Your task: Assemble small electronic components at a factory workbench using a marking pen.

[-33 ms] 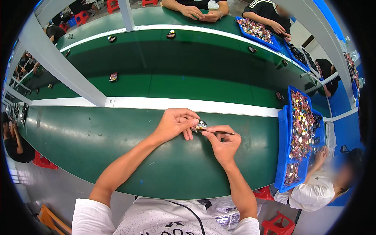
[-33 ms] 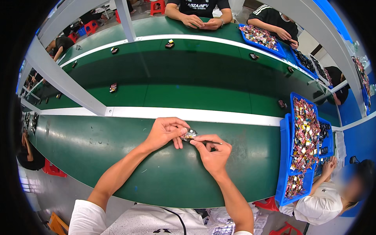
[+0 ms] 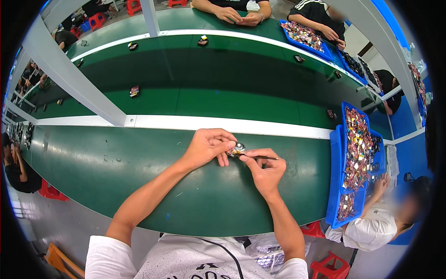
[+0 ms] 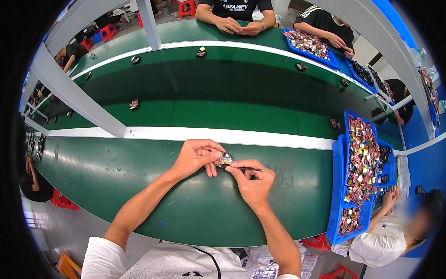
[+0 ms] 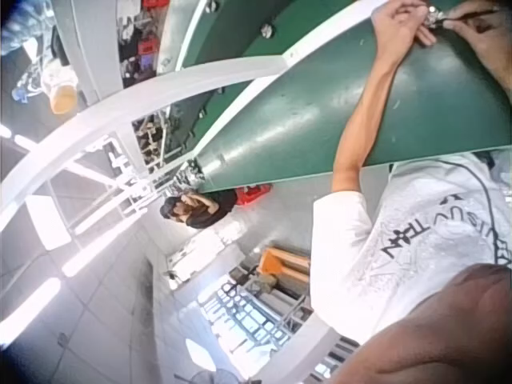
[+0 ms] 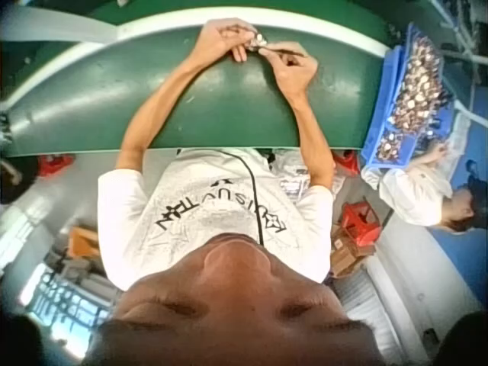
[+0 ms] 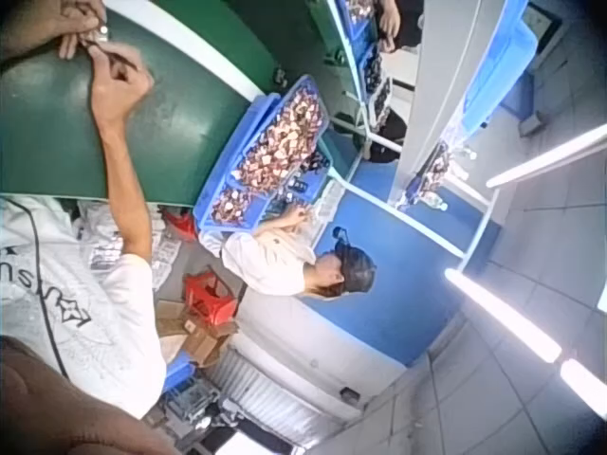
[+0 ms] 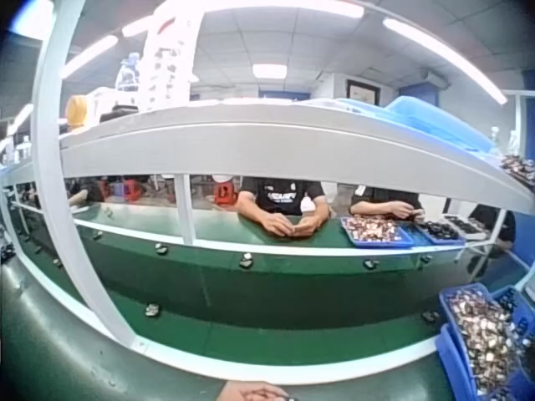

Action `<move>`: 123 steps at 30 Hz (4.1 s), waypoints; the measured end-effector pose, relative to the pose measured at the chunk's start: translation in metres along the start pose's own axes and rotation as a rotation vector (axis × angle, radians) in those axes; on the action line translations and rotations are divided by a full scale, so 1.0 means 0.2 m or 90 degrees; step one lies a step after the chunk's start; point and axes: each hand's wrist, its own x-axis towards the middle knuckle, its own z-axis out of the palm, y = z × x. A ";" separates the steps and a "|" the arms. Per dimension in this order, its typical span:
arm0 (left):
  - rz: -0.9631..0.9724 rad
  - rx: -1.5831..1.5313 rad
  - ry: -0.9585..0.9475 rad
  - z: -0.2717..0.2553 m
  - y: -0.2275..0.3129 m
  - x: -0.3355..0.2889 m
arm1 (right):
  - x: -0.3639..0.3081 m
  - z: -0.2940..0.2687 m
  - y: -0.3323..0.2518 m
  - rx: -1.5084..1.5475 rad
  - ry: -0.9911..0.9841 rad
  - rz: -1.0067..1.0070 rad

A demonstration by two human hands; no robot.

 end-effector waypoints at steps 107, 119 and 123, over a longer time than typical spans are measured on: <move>0.055 0.163 0.148 0.19 -0.07 -0.05 | 0.02 -0.01 -0.03 -0.219 -0.045 -0.270; 0.170 0.245 0.230 0.22 -0.12 -0.05 | 0.02 -0.01 -0.02 -0.226 -0.058 -0.292; 0.173 0.235 0.238 0.23 -0.11 -0.04 | 0.03 -0.02 -0.02 -0.221 -0.055 -0.291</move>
